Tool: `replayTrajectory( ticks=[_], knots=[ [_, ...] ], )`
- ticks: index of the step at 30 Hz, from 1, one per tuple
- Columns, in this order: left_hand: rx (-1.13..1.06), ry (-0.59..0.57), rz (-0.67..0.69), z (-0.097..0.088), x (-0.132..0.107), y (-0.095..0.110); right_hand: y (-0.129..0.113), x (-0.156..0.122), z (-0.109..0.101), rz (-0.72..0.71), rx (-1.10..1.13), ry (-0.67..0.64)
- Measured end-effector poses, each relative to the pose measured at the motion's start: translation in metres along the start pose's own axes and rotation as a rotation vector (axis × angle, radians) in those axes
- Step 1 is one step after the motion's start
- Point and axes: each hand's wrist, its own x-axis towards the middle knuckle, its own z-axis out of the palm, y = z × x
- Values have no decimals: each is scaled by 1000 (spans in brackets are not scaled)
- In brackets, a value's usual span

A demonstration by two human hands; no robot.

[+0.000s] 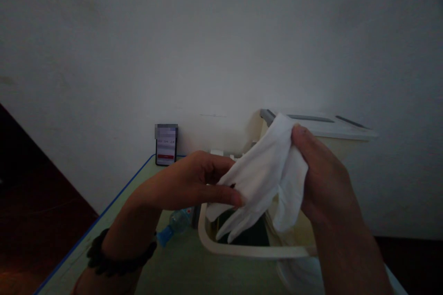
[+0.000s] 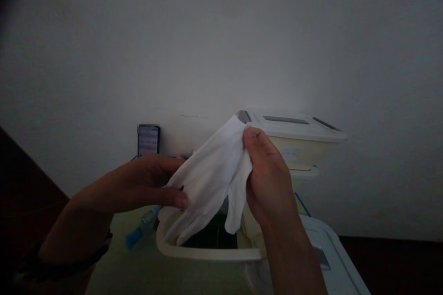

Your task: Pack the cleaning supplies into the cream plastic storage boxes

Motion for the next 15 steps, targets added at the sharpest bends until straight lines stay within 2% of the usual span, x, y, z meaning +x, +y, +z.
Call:
replayTrajectory(
  ticks=[10, 15],
  knots=[
    [245, -17, 20, -1, -4, 5, 0, -1, 0, -38, -40, -46],
    [202, 11, 46, -1, -5, 3, -1, 0, -1, 7, 26, -84]
  ],
)
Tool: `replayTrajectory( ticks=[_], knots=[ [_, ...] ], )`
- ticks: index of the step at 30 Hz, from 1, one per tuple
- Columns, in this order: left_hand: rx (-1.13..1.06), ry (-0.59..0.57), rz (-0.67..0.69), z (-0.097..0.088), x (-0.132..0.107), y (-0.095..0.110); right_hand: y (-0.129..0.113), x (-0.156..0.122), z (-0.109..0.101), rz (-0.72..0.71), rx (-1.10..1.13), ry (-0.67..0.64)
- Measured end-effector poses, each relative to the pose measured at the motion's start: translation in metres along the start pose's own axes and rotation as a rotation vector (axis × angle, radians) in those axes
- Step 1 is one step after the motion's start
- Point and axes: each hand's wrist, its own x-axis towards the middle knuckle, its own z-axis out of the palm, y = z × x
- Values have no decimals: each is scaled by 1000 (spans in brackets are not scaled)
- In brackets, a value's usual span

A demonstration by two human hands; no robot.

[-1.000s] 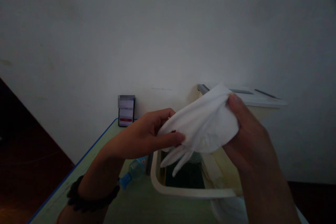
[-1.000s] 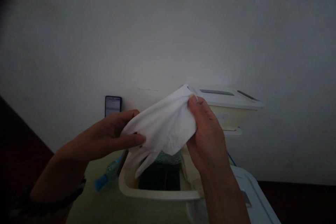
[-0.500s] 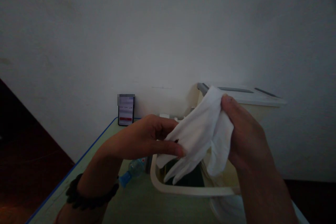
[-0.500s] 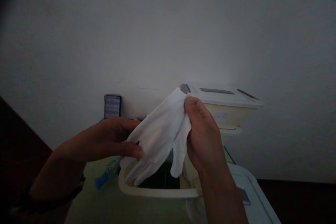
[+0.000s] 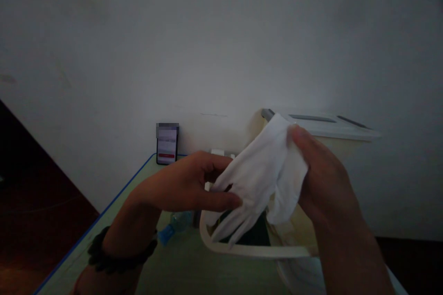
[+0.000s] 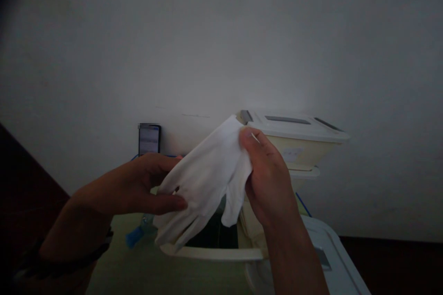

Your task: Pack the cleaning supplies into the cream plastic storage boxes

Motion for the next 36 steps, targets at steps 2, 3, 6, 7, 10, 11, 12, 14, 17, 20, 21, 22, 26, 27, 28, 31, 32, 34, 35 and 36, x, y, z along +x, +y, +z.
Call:
replayTrajectory(
  ticks=[2, 3, 6, 7, 10, 11, 12, 14, 17, 20, 21, 22, 26, 27, 28, 31, 32, 34, 35, 36],
  knots=[
    [-44, 7, -17, 0, 0, 0, -1, 0, 0, 34, 13, -34],
    [-60, 8, -21, 0, 0, 0, -1, 0, 1, 47, 5, -46],
    [-81, 8, -19, 0, 1, -1, -2, -1, 2, 54, -41, -46],
    [-85, 4, -21, 0, 1, -1, -3, -2, 2, 50, -50, -35],
    [-96, -6, -36, 1, 2, -2, -4, -2, 3, 57, -53, 3],
    [-96, -7, -38, 1, 2, -3, -4, -2, 3, 58, -49, 11],
    [-93, -8, -38, 1, 2, -4, -4, -2, 4, 57, -44, 16],
    [-91, -12, -34, 1, 2, -4, -4, -2, 4, 50, -34, 14],
    [-109, -23, -27, 1, 2, -5, -4, -2, 4, 46, -33, 7],
    [-80, -27, -29, 2, 2, -4, -3, -1, 5, 46, -43, 18],
    [-56, -22, -32, 2, 2, -4, -3, -1, 5, 45, -48, 21],
    [-30, -14, -32, 2, 2, -4, -3, -1, 5, 44, -52, 24],
    [33, 22, -10, 2, 1, -3, -3, -1, 5, 27, -62, 31],
    [33, 21, -4, 2, 1, -3, -2, -1, 5, 22, -62, 34],
    [29, 21, -1, 2, 1, -3, -2, -1, 5, 18, -59, 33],
    [-23, 58, 1, 0, 2, -3, -1, -1, 4, 21, -26, -13],
    [-42, 84, 4, 0, 2, -3, -1, 0, 4, 26, -9, -44],
    [-64, 133, 14, -3, 1, -4, -1, -1, 4, 39, 9, -100],
    [-58, 137, 5, -5, 0, -4, 0, -1, 3, 44, 9, -115],
    [-38, 115, -14, -6, -1, -4, 0, -2, 3, 47, 1, -125]
  ],
)
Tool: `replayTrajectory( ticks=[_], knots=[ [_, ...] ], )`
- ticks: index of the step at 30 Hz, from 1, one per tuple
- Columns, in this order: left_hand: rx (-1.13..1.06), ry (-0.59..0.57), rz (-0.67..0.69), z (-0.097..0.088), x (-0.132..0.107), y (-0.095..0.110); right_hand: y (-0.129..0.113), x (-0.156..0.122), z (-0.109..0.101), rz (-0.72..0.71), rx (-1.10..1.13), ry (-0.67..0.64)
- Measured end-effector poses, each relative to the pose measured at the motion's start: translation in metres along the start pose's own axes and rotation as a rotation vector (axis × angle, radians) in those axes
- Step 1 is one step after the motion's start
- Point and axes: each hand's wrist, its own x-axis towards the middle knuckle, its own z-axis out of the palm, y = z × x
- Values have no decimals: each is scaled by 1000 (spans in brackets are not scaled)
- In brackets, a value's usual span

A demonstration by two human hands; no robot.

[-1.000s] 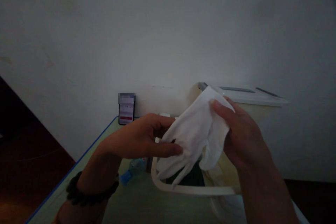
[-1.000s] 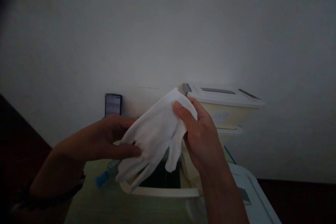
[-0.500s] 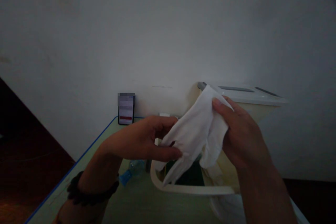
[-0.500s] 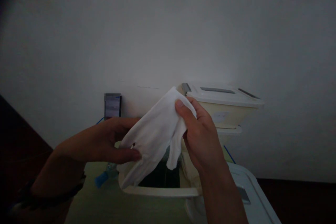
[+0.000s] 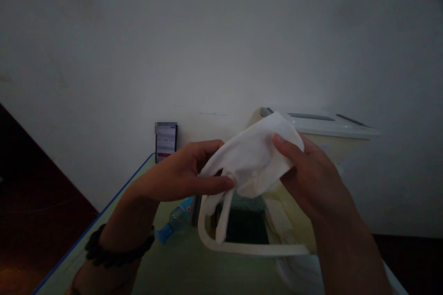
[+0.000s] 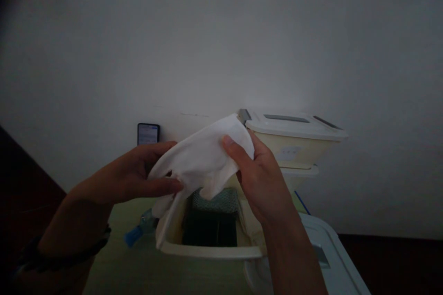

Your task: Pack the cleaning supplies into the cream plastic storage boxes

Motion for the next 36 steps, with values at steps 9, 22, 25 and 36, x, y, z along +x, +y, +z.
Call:
replayTrajectory(
  ticks=[9, 22, 25, 36],
  knots=[
    [59, -101, 16, 0, 1, -2, 1, -7, -6, -2, -417, -298],
    [-70, 207, 166, 4, 3, -9, -8, -8, -3, -181, -768, -268],
    [3, 196, 181, 8, 3, -5, -7, -9, 0, -186, -797, -311],
    [185, 330, 170, 0, 5, -13, -6, -7, -12, -215, -628, -203]
  ],
)
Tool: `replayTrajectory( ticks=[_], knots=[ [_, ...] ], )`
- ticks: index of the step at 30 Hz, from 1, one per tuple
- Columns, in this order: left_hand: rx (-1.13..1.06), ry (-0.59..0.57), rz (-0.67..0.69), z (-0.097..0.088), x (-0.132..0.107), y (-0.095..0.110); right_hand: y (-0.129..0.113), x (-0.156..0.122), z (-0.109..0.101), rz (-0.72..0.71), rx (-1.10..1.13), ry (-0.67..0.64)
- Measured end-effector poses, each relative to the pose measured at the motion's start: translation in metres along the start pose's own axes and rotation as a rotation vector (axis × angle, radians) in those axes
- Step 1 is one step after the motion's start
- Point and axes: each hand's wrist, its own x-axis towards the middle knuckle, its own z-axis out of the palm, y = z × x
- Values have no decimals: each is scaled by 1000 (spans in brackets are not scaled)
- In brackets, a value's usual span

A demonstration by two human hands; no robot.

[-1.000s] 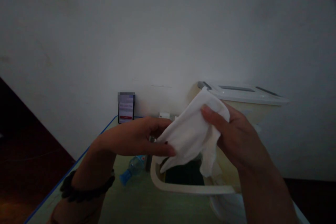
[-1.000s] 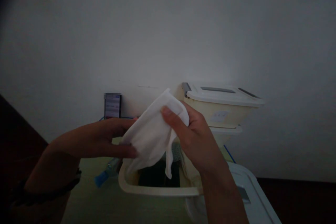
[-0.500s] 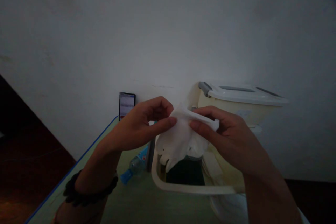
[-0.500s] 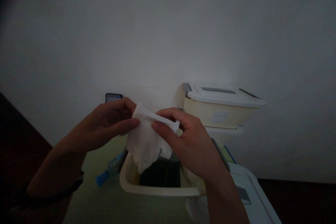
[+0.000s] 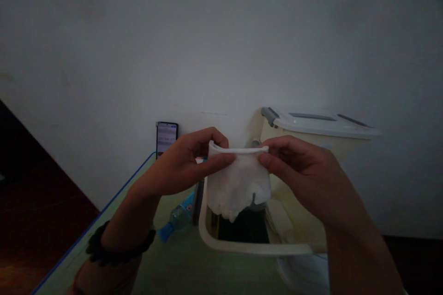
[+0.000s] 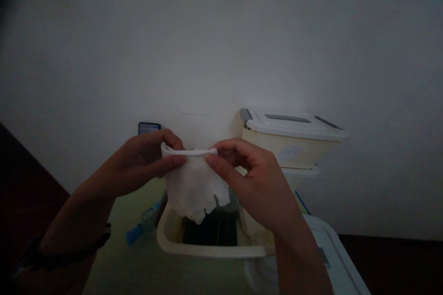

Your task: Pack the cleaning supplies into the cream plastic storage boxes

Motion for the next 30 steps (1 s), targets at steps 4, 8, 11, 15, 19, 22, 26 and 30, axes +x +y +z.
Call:
replayTrajectory(
  ticks=[4, 8, 11, 15, 19, 22, 26, 30],
  knots=[
    [-71, 18, 8, 3, 2, 3, 1, 1, 1, -2, 3, 36],
    [-96, 91, 14, 6, 4, 6, 0, 1, 6, -18, -63, 167],
    [-6, 141, 40, 10, 5, 8, -1, 1, 11, -37, -132, 194],
    [201, 231, 165, 16, 6, 15, -3, 1, 14, -66, -130, 101],
    [303, 284, 164, 17, 5, 19, -4, 0, 15, -49, -60, 106],
    [255, 279, 119, 17, 5, 20, -5, -1, 16, -30, -53, 87],
    [240, 241, 72, 18, 5, 22, -6, -2, 20, -10, -109, 66],
    [174, 167, 29, 13, 1, 20, -4, -2, 17, 14, -109, 85]
  ],
)
